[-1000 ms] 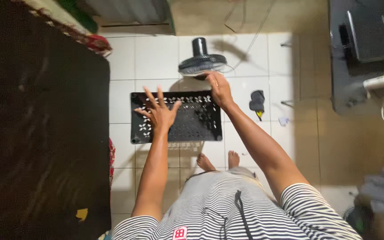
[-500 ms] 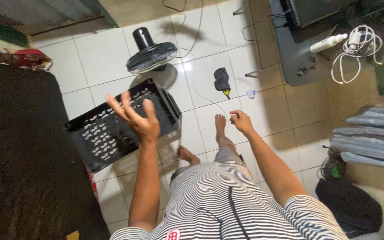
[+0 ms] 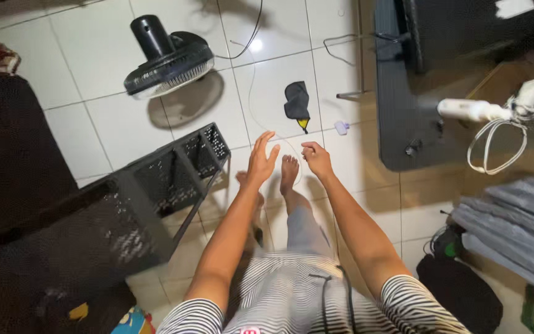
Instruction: The person assembles a black perforated plastic shelving unit by inserting small black plastic feet into the tray corners and wiping the surfaces with a yellow cloth. The person then stacks additional trays to form a multi-tiered unit and continues wiping the assembled structure.
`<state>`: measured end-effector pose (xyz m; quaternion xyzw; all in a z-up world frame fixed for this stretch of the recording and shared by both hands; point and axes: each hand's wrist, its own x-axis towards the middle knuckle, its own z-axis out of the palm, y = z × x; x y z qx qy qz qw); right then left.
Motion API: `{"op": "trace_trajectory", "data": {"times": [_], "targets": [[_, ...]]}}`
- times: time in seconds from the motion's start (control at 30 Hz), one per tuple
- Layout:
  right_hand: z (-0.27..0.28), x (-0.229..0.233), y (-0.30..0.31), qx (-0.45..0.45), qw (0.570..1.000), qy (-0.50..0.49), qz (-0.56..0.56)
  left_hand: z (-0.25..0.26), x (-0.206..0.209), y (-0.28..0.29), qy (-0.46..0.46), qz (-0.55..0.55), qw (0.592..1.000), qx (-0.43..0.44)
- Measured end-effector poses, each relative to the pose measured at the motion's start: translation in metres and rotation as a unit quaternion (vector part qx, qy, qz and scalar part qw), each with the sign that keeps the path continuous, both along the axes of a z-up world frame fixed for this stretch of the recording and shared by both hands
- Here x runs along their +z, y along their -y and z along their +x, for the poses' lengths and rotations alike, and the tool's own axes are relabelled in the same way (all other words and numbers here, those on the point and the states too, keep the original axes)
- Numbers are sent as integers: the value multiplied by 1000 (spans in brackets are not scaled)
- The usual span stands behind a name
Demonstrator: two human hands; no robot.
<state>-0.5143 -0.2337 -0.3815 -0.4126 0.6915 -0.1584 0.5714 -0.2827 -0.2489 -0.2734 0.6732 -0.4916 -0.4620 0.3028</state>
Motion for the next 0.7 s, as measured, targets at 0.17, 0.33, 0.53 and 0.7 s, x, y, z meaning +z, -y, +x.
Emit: {"op": "trace_trajectory", "data": {"times": [0.17, 0.33, 0.53, 0.7], "targets": [[-8, -104, 37, 51, 997, -57, -12, -19, -130, 32, -53, 79, 995, 22], [-17, -242, 64, 180, 966, -160, -92, -16, -263, 45, -14, 42, 999, 1], [1, -360, 84, 188, 959, -213, 8, -9, -360, 34, -9, 56, 998, 12], [16, -396, 91, 146, 970, -192, 27, 2, -407, 27, -27, 105, 993, 40]]}}
